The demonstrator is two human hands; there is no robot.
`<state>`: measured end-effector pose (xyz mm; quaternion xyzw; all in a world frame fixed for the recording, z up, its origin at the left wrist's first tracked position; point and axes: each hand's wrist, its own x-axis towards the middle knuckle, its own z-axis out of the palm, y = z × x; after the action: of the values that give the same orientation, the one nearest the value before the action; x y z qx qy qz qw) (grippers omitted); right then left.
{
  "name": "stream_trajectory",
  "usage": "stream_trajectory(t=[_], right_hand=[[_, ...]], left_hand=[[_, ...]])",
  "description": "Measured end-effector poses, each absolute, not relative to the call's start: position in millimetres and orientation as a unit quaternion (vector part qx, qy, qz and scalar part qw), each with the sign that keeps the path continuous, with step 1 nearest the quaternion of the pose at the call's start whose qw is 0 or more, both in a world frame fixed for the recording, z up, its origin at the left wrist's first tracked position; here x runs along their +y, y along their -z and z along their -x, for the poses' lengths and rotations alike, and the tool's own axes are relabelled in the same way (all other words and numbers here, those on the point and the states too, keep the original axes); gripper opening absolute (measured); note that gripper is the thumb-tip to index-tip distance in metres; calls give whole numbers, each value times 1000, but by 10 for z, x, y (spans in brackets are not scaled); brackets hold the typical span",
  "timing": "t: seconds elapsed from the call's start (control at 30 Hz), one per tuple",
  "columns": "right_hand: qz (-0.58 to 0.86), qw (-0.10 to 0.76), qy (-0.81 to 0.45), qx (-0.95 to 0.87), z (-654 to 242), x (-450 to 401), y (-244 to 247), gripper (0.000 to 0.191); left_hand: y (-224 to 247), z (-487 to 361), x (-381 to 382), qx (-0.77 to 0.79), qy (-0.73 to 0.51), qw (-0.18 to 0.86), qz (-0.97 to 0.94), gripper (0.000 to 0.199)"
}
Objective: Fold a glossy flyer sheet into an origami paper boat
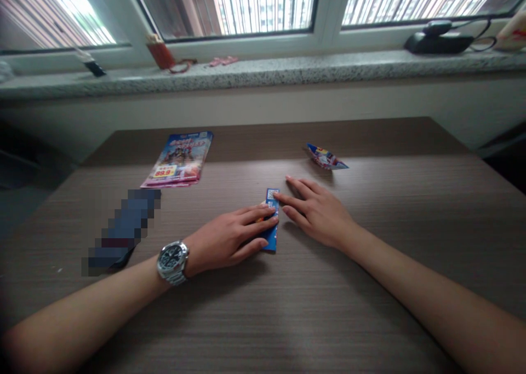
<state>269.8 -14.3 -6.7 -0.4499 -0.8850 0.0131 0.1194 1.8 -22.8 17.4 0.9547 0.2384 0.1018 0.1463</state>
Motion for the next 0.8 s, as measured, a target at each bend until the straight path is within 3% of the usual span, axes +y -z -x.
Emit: stream_trajectory(t=[0.57,0.8], right_hand=[[508,124,-15,-852,-2712,-55,184,55],[379,122,-51,-916,-2714,-118,91,53]], left_hand=[[-153,-11,-234,246,-81,130,-957,52],[-153,9,-251,241,-78,120,-960,56]])
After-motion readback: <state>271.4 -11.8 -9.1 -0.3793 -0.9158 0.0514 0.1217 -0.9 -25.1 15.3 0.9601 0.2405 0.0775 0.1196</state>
